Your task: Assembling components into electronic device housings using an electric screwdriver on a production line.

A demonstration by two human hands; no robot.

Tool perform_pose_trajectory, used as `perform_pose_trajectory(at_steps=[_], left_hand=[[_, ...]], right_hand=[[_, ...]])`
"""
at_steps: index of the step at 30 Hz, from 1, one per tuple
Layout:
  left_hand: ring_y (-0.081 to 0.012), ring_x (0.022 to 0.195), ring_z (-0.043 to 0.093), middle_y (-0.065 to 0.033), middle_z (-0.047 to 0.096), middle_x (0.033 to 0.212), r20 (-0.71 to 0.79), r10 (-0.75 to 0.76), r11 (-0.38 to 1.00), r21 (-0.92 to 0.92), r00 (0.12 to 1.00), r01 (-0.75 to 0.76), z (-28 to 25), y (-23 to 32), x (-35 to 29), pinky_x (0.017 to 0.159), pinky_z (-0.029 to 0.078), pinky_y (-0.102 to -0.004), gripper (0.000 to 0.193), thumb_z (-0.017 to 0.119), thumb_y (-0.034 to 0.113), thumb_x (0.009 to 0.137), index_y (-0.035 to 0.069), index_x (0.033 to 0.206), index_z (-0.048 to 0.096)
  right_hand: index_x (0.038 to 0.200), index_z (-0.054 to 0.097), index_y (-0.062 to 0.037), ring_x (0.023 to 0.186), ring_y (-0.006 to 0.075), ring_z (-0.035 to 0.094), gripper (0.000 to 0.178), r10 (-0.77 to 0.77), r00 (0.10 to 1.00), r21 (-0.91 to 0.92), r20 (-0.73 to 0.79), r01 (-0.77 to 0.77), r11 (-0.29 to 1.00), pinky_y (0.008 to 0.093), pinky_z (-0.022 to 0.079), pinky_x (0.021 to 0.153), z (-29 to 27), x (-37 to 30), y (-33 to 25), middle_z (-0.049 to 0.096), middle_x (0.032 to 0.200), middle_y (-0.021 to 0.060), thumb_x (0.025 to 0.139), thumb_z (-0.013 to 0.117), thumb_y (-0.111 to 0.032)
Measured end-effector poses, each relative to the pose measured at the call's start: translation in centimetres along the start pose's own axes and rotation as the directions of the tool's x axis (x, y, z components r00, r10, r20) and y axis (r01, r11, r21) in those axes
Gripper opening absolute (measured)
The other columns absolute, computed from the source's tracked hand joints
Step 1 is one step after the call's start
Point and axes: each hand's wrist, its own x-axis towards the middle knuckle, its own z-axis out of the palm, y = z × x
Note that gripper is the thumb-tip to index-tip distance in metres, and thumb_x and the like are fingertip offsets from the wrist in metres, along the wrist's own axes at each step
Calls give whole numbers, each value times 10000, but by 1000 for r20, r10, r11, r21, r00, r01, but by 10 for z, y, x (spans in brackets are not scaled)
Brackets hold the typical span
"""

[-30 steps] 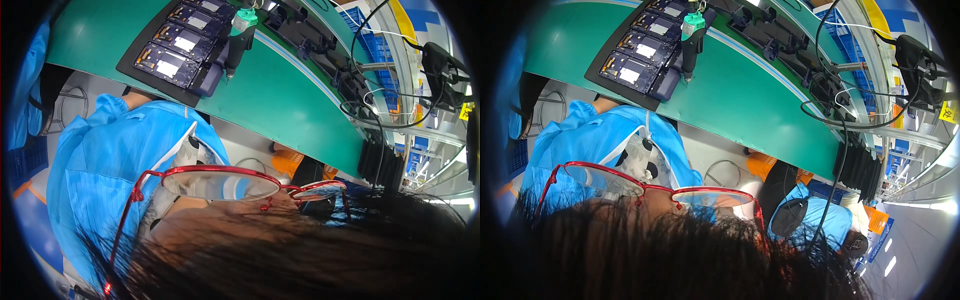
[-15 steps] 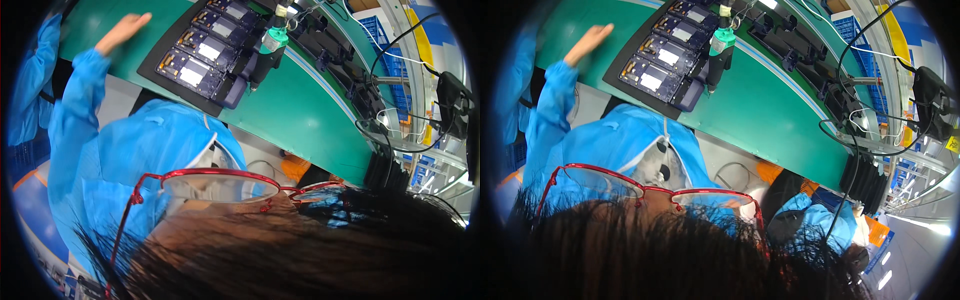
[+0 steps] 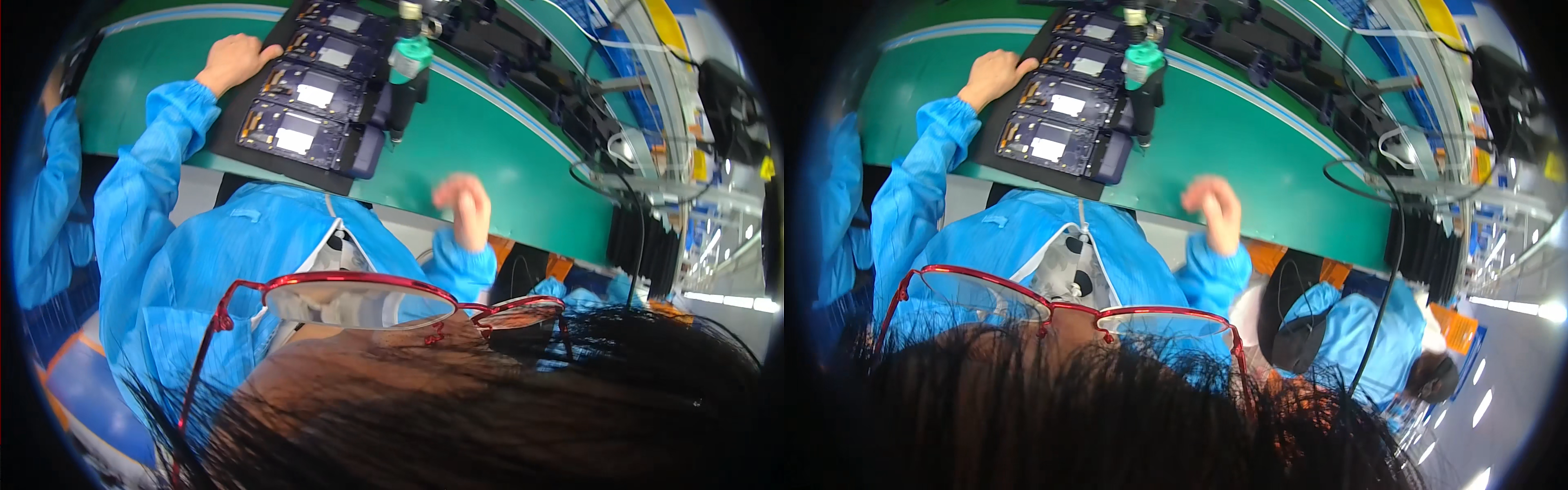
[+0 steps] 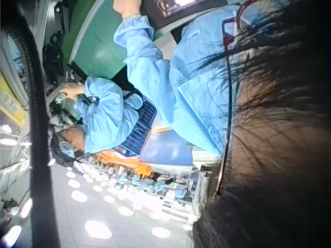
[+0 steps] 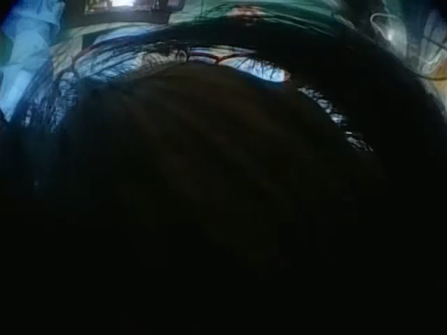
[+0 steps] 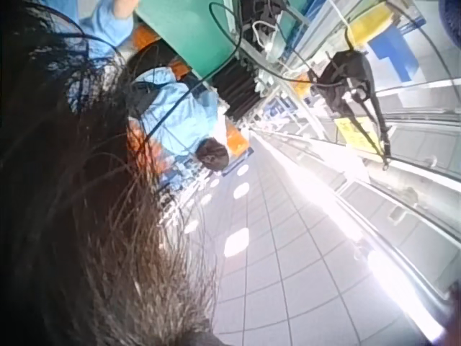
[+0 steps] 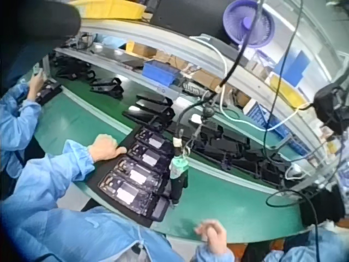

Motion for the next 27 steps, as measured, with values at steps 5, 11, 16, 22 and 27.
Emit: perform_pose_trajectory(at_steps=[5, 11, 16, 22, 27], left_hand=[[-362, 716, 636, -188, 650, 726, -30, 41, 999, -17, 999, -41, -8, 14, 9, 649, 502, -442, 629, 426, 564, 886, 16, 711, 681], [-357, 696, 641, -189, 650, 708, -28, -4, 999, -54, 1000, 2, -18, 23, -1, 631, 507, -448, 571, 445, 519, 894, 31, 728, 692], [-327, 642, 645, -156, 645, 658, -84, 132, 988, -72, 988, -138, -19, 90, -16, 582, 516, -424, 523, 479, 504, 879, 62, 692, 685], [-316, 662, 653, -152, 656, 678, -61, 269, 955, -114, 961, -274, -6, 184, 2, 621, 521, -399, 539, 481, 512, 877, 57, 683, 697], [-336, 736, 657, -172, 669, 759, 87, 339, 922, -226, 937, -313, -15, 232, 17, 647, 519, -427, 555, 460, 510, 892, 27, 760, 700]], right_hand=[[1184, 539, -34, 919, 209, 580, 720, -173, 976, -488, -131, 88, 868, 338, 492, 761, 82, 120, -41, 581, 1075, 121, 620, 800, -398], [835, 638, -26, 659, 219, 605, 363, -210, 963, -556, -168, 84, 827, 350, 480, 623, 104, 131, -49, 630, 745, 125, 663, 720, -335], [925, 562, 44, 588, 137, 539, 251, -208, 874, -43, -439, 211, 977, 267, 435, 566, 37, 69, -78, 570, 672, 52, 758, 621, -134], [993, 539, 46, 565, 143, 525, 250, -357, 727, -203, -586, 295, 934, 257, 421, 535, -35, -7, -98, 565, 707, 66, 798, 630, -83], [1018, 546, 49, 571, 121, 522, 261, -387, 667, -325, -636, 224, 919, 250, 424, 537, -11, -35, -115, 566, 732, 55, 790, 635, -44]])
